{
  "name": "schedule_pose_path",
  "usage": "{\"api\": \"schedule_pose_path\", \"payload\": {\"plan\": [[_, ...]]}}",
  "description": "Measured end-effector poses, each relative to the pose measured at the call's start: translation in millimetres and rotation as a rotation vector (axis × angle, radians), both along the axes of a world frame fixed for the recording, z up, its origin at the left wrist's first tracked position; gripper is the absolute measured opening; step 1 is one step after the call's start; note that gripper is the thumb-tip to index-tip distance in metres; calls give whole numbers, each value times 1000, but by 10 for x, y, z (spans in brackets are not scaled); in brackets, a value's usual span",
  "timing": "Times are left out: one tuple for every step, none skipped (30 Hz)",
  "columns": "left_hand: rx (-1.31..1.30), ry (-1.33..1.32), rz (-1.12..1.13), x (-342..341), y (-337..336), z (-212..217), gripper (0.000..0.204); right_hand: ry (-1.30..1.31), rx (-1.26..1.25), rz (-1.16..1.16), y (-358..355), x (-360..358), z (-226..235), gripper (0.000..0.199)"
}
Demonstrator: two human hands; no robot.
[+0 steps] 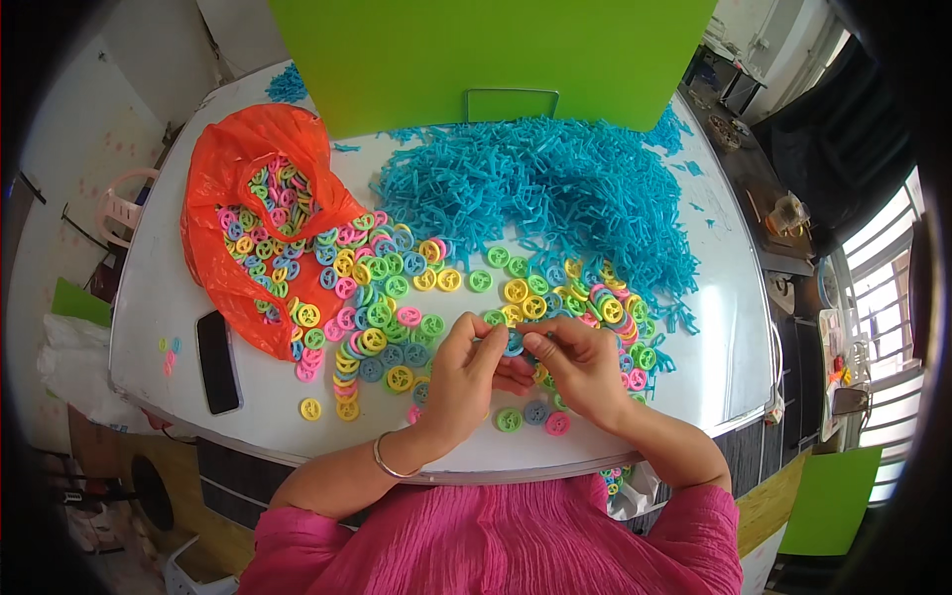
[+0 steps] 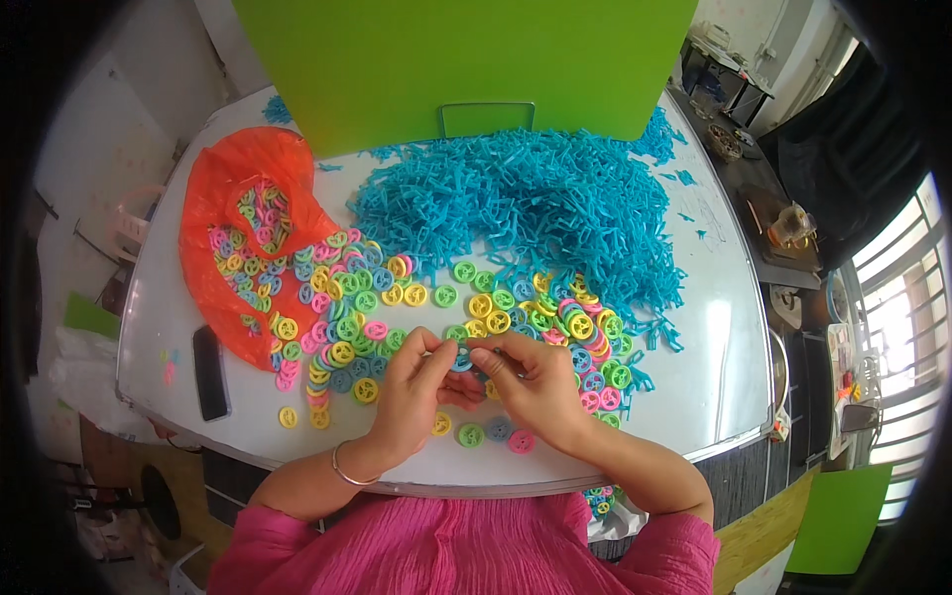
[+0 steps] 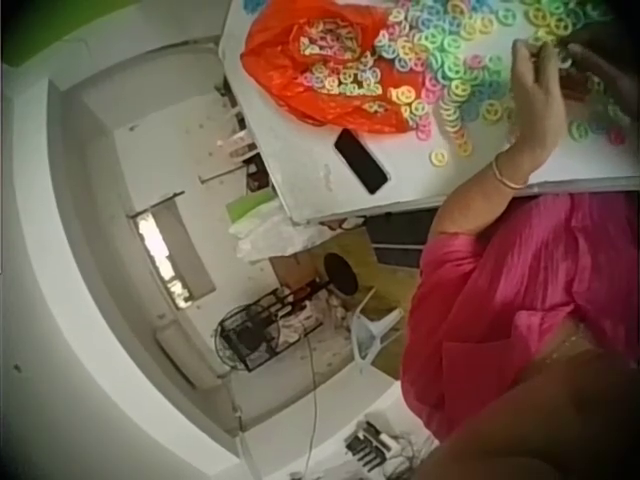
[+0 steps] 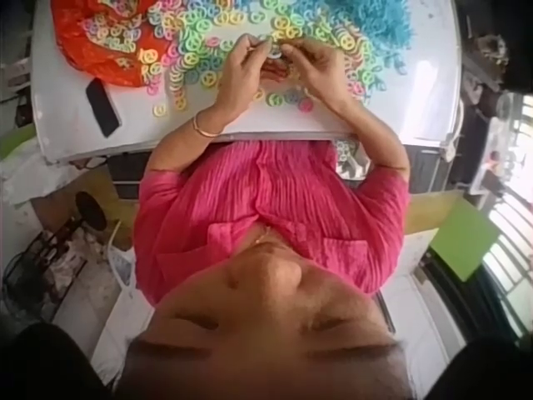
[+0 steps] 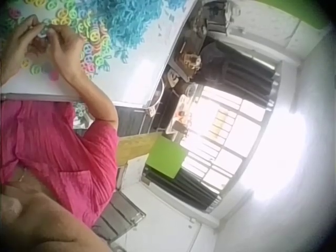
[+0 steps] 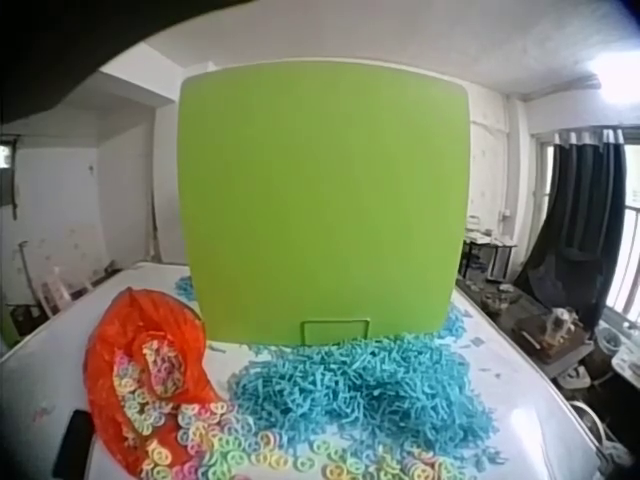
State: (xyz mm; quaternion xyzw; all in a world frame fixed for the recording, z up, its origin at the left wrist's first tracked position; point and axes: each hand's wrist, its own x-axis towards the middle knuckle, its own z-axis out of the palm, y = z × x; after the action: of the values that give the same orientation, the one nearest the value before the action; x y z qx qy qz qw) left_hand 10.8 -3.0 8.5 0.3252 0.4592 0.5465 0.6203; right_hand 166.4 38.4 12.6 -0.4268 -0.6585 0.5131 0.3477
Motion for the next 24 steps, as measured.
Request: {"api": "schedule_pose_path", "payload": {"plan": [[2,-1,20,15,-13,-9,17,28,-95,-20,-3,-3,-21,13],[1,-1,19,28,-22,-13,17,28,-95,-20,-6,-5,-25,13],[51,52,24,40,-31,-17,17,28,-106,-32,-9,-7,-27,13],[102,104,30,47,-30,-18,17,28,-116,-42,-3,-8,-27,14],[103,104,31,44,-26,-13,17,28,-115,-41,-7,-5,8,14],[83,123,20,32,-21,-1,16,-71,17,-22,-19,0,74,15],[61,142,6,16,-22,11,15,-168,147,-5,-31,7,108,16],[61,143,4,-14,0,34,15,-168,146,-7,-11,19,101,16],[-94,-35,-31,-63,42,67,13,-199,303,40,30,38,82,17],[-248,-214,-64,-115,70,94,12,-229,462,90,72,56,64,19],[-246,-214,-69,-176,107,63,12,-230,464,85,116,74,29,19],[-396,-448,-141,-249,154,-19,11,-145,197,104,162,90,-15,21],[-546,-681,-209,-304,186,-65,11,-56,-72,126,191,93,-36,23],[-571,-753,-232,-334,199,-82,13,-55,-72,126,197,81,-26,23],[-570,-752,-231,-338,181,-70,13,18,-94,118,197,58,-10,25],[-446,-604,-240,-315,155,68,15,89,-120,108,193,51,1,26],[-323,-456,-247,-292,140,143,18,88,-121,107,194,73,17,26],[-324,-457,-247,-267,135,140,18,131,-226,102,195,111,40,27],[-86,-85,-250,-248,130,138,22,176,-329,99,204,125,67,28],[152,287,-246,-239,125,140,26,177,-329,101,210,123,104,28],[152,290,-244,-239,117,159,26,210,-378,111,216,120,144,30],[324,569,-251,-222,108,184,30,241,-427,112,211,136,164,33],[498,847,-253,-207,106,197,33,241,-428,108,203,139,163,33],[499,845,-257,-191,112,193,33,306,-472,123,191,134,162,34]]}}
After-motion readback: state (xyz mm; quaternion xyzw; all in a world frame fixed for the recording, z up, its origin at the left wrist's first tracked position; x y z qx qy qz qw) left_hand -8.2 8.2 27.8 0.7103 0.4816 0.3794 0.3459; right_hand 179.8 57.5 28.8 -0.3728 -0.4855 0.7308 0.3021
